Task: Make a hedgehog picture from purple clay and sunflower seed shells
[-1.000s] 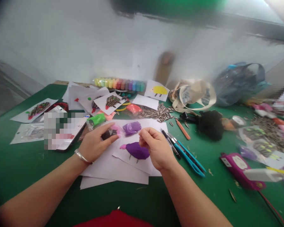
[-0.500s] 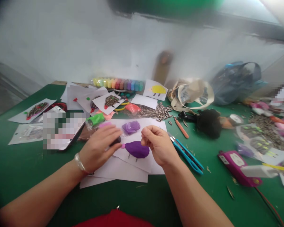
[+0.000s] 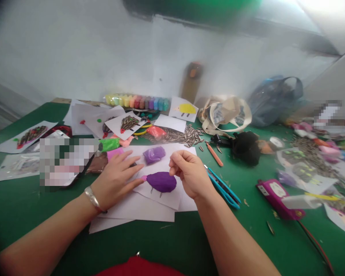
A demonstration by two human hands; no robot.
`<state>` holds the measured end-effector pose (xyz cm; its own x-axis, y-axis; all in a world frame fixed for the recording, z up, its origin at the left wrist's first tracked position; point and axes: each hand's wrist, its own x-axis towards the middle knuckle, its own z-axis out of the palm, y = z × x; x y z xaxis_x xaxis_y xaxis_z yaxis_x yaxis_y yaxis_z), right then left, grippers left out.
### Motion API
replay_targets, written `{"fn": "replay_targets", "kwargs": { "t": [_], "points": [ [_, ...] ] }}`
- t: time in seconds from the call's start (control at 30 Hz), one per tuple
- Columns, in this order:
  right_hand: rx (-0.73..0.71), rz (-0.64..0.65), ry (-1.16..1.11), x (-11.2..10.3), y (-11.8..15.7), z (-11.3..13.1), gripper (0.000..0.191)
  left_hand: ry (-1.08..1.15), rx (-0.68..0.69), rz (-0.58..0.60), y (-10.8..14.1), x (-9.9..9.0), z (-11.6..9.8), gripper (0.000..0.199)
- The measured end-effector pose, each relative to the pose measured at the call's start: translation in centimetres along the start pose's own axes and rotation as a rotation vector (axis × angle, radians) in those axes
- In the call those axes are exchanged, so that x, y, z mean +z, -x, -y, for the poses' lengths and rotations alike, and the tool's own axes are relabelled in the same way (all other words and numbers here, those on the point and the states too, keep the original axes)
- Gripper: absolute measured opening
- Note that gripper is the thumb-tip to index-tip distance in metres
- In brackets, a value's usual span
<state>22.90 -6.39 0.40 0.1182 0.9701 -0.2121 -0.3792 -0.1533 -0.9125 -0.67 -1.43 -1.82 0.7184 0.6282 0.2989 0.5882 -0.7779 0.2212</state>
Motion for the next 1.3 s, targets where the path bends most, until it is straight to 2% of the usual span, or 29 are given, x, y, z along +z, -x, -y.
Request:
{"fn": "replay_targets", "kwargs": {
  "t": [0.17,0.3,0.37,0.63,0.9,1.0,1.13,1.3],
  "points": [
    [-0.002,-0.003,-0.009,-0.3,-0.3,0.2,0.026,0.051,0.139,0.061,0.5,0.7,-1.9,0.034],
    [-0.014,-0.045,-0.046,-0.7,-0.6,0.4,0.027,0.035,0.088,0.160,0.4,1.4,-2.0,0.060],
    [-0.023,-0.075,-0.060,-0.9,-0.7,0.5,0.029,0.013,0.048,0.192,0.2,1.6,-1.8,0.067],
    [-0.073,-0.097,0.015,-1.1,-0.9,0.2,0.023,-0.078,-0.108,0.140,0.0,2.0,-2.3,0.066],
    [-0.138,-0.108,0.040,-1.1,-1.2,-0.3,0.028,-0.117,-0.156,0.122,0.0,2.3,-3.0,0.072],
    [-0.127,-0.086,0.054,-0.8,-1.1,-0.4,0.031,-0.119,-0.159,0.119,0.1,2.3,-3.2,0.074],
    [-0.061,-0.066,0.110,-0.6,-0.9,-0.3,0.025,-0.096,-0.159,0.129,0.2,1.9,-3.1,0.075],
    [-0.004,-0.069,0.133,-0.8,-0.8,-0.2,0.029,-0.094,-0.164,0.140,0.3,1.3,-2.6,0.068]
  ]
}}
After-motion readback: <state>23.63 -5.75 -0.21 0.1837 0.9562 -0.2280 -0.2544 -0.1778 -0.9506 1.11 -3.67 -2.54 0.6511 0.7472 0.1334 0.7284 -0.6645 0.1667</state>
